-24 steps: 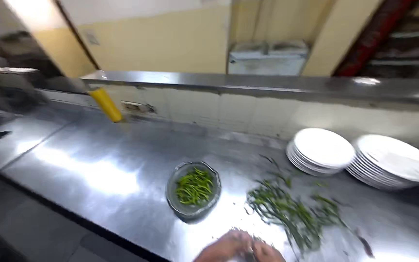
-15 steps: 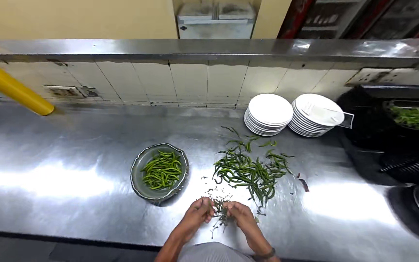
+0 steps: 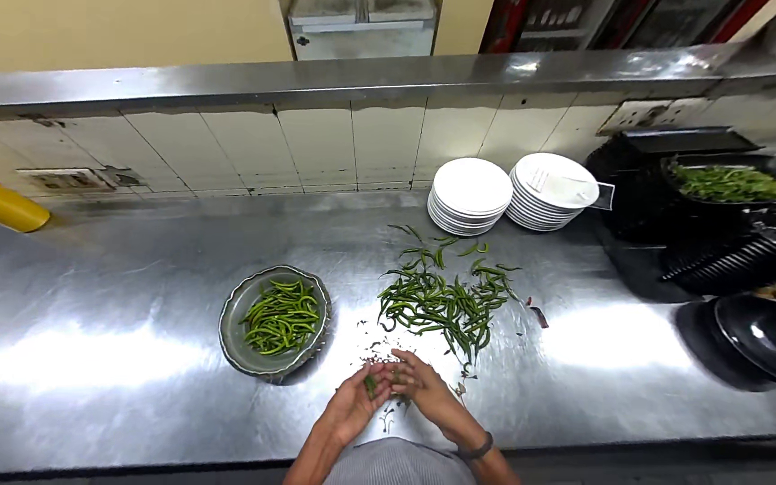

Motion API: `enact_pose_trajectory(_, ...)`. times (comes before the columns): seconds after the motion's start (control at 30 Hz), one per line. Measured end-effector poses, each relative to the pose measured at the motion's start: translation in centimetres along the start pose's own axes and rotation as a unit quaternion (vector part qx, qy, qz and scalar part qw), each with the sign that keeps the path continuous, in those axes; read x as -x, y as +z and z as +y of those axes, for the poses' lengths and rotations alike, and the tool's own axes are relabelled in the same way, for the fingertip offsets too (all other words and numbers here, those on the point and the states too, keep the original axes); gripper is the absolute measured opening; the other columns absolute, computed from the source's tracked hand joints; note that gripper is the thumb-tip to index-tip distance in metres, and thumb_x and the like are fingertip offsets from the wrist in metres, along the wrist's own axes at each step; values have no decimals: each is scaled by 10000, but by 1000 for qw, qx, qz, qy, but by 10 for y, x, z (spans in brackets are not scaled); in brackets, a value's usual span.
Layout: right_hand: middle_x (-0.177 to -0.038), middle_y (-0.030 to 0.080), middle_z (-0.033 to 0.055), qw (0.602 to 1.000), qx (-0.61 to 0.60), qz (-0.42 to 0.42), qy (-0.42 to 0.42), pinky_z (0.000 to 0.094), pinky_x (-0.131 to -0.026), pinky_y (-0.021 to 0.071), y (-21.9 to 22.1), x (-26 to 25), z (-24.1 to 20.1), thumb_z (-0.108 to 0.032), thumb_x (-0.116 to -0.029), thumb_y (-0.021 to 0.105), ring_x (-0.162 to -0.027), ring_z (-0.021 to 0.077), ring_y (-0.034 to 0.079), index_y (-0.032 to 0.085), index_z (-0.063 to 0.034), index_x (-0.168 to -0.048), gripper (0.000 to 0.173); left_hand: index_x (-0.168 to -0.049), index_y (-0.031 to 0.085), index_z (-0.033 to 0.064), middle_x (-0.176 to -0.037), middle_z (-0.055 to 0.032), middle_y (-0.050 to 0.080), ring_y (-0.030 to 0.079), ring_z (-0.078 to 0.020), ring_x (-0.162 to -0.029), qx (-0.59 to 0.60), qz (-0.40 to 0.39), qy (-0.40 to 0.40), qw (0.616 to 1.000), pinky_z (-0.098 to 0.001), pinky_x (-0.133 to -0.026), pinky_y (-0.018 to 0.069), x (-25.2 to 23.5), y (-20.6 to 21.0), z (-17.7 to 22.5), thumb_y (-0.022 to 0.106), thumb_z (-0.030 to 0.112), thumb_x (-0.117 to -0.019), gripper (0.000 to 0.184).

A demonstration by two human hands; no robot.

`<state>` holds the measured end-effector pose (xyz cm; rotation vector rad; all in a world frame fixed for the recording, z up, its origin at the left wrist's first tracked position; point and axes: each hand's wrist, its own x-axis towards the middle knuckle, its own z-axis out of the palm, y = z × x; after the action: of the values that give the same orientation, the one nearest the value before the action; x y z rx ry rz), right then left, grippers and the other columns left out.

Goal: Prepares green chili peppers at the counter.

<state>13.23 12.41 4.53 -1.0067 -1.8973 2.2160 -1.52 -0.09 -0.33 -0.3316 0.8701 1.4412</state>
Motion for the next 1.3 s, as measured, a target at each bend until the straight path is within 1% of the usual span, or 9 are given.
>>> enact_pose_trajectory(0.13,-1352,653,92,996,65,29,-46,362,-1021,561,-1,-5,7,35,-961,516,-1206,165,654,491,-45,-1481,526,-1311,554,-34,-1178,-208,681,686,-317,-1082,66,4,-12,998,-441,-989,551,2,-2,2,294,358,-1128,504)
enact_pose_trajectory(0.27,-1136,731,74,980,120,157,4,366,-885,596,-46,-12,25,-53,-970,533,-1012,161,709,689,-57,-1232,305,-1220,576,6,-991,-145,686,703,-243,-879,83,44,38,995,-377,-827,601,2,-7,5,361,279,-1113,364)
enact_pose_trajectory(0.5,-1255,674,120,842,325,406,144,523,-914,552,-93,-25,52,-173,-924,644,-1161,315,639,712,-147,-1247,331,-1092,640,65,-715,-42,608,623,-136,-595,77,39,23,996,-283,-595,578,4,-20,0,487,223,-1070,221)
enact_pose_trajectory(0.63,-1394,569,198,807,420,376,180,580,-972,480,-87,-46,51,-331,-911,709,-1276,393,546,561,-73,-1423,592,-1128,642,49,-755,-62,630,640,-145,-628,68,27,5,997,-275,-609,579,7,-19,-5,500,213,-1065,226)
enact_pose_trajectory(0.83,-1253,659,175,790,491,313,191,559,-1001,461,-75,-64,48,-191,-983,505,-1165,338,638,549,-47,-1364,410,-1124,649,44,-755,-65,628,640,-149,-627,64,13,1,998,-278,-604,580,10,-18,-5,495,208,-1067,232)
enact_pose_trajectory(0.97,-1066,693,173,915,256,291,109,487,-833,569,-88,-54,40,-197,-1052,488,-913,297,699,433,-29,-1474,457,-1137,645,53,-754,-53,625,636,-140,-636,44,14,12,999,-272,-613,575,13,-18,-5,488,204,-1071,228)
enact_pose_trajectory(1.03,-883,633,109,962,35,267,43,343,-657,557,-89,-47,38,-153,-1088,443,-705,184,631,401,17,-1472,422,-1136,646,52,-761,-52,631,644,-140,-643,40,14,17,999,-273,-616,580,13,-19,-6,493,204,-1071,226)
enact_pose_trajectory(1.17,-774,568,31,942,-262,196,72,253,-500,467,-77,-35,35,-157,-1094,434,-554,106,511,526,-11,-1357,314,-1149,644,32,-800,-69,644,649,-149,-664,22,10,8,1000,-274,-626,579,8,-20,-10,520,202,-1061,228)
enact_pose_trajectory(1.3,-749,571,15,904,-399,116,97,225,-505,486,-58,-24,39,-181,-1077,480,-551,84,527,589,-39,-1277,269,-1193,635,13,-900,-91,677,669,-157,-755,-62,0,30,998,-281,-699,582,5,-11,-13,508,149,-1063,226)
